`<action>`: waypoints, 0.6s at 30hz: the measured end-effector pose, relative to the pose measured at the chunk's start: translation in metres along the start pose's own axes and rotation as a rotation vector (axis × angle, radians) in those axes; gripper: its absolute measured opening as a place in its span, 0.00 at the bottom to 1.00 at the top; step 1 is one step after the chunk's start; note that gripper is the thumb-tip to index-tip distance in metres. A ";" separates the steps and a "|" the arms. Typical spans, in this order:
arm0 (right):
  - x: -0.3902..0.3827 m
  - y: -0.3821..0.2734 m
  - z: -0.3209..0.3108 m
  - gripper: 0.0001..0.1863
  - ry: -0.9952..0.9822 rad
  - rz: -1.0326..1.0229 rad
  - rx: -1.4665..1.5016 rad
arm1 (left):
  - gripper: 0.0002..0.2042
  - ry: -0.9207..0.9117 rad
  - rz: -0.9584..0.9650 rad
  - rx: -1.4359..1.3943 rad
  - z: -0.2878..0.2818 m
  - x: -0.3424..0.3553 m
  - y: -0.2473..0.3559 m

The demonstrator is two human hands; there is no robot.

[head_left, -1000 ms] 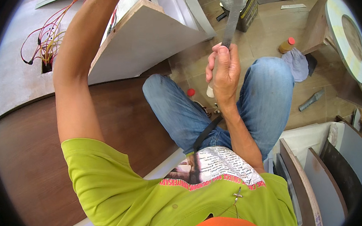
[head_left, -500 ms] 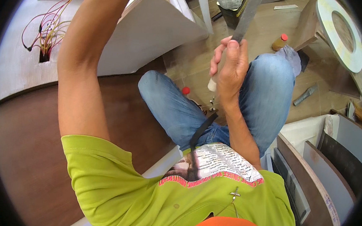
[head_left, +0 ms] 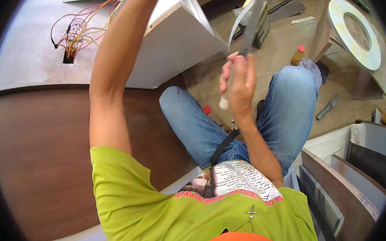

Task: The person sits on the floor and wipes a white wooden panel with a cloth. They then use a metal file to smooth the edges of the panel and the adjacent brown surface. The person continues filing different edges of the furniture piece.

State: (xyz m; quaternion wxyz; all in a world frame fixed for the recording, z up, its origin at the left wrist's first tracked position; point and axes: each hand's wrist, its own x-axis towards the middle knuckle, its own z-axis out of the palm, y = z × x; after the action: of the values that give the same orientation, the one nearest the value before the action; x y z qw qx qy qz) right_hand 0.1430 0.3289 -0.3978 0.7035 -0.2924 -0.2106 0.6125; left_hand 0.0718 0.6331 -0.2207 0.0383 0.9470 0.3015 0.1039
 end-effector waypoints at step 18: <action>0.002 0.027 0.028 0.18 -0.224 0.360 0.174 | 0.20 -0.122 -0.217 -0.188 0.001 -0.048 0.042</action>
State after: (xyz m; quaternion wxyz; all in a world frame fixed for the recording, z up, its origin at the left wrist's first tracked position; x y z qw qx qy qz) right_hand 0.1052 0.3374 -0.3950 0.5778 -0.1937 -0.1781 0.7726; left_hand 0.0574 0.5710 -0.2239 0.1562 0.9057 0.3878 0.0693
